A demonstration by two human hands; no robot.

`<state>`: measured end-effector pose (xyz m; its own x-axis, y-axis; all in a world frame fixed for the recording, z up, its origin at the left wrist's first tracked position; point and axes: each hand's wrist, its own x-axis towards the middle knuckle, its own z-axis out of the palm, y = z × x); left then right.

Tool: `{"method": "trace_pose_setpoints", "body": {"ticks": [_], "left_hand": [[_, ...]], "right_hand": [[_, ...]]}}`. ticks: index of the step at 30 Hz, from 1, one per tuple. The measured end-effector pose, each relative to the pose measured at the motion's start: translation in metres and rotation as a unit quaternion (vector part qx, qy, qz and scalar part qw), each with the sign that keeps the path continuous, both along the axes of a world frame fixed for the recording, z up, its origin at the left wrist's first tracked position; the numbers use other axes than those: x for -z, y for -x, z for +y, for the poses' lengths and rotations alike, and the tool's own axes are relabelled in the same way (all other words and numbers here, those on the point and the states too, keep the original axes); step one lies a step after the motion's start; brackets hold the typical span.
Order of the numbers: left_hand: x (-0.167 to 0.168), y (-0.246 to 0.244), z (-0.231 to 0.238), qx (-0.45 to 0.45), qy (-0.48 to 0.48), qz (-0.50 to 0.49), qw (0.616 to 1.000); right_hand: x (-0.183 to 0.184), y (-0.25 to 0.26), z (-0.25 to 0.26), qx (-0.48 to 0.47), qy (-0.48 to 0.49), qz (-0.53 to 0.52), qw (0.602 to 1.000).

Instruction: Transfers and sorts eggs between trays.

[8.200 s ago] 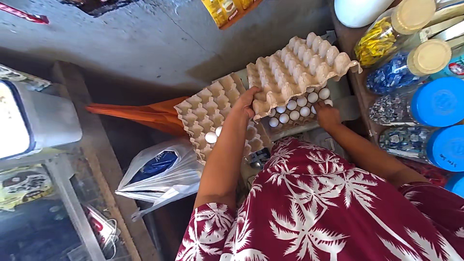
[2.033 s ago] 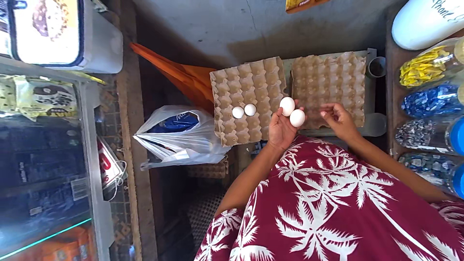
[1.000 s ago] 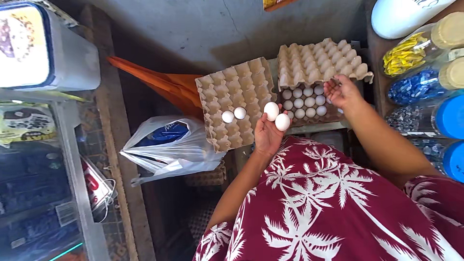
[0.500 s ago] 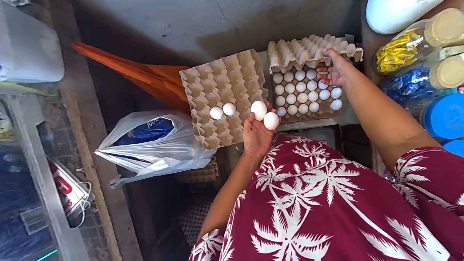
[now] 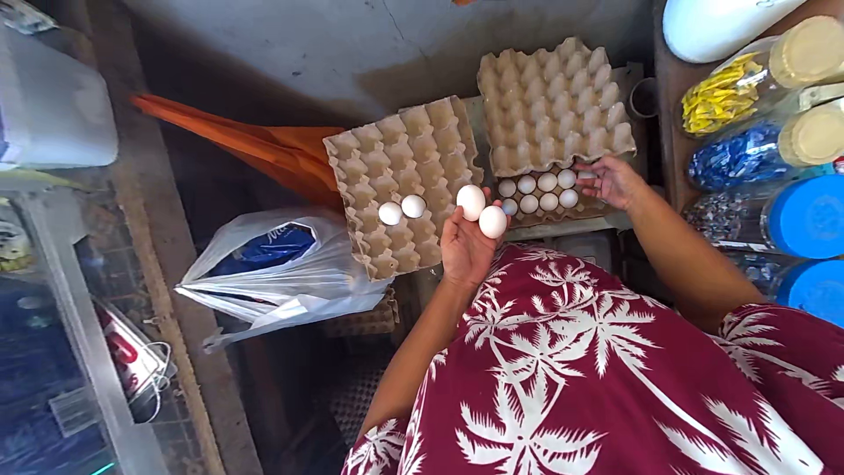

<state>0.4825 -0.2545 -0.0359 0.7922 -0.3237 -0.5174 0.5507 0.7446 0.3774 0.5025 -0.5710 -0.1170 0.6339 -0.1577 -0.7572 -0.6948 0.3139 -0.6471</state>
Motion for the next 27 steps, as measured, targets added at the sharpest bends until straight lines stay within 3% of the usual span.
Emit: {"method": "trace_pose_setpoints", "body": {"ticks": [5,10,17,22,27], "left_hand": [[-0.002,-0.003,-0.004,0.010,-0.019,0.001,1.000],[-0.005,-0.006,-0.008,0.015,-0.025,0.001,1.000],[-0.006,-0.008,-0.011,0.027,-0.031,-0.008,0.999],[-0.006,-0.006,-0.010,0.026,-0.033,-0.010,0.999],[-0.006,-0.004,-0.007,0.015,-0.025,-0.005,1.000]], "right_hand": [[0.016,0.036,0.000,-0.009,0.061,0.025,0.998],[0.024,0.079,0.026,-0.140,0.108,0.043,0.983],[0.037,0.095,0.048,-0.331,0.294,-0.047,0.895],[0.039,0.082,0.046,-0.337,0.416,-0.086,0.840],[0.039,0.071,0.043,-0.302,0.452,-0.087,0.835]]}}
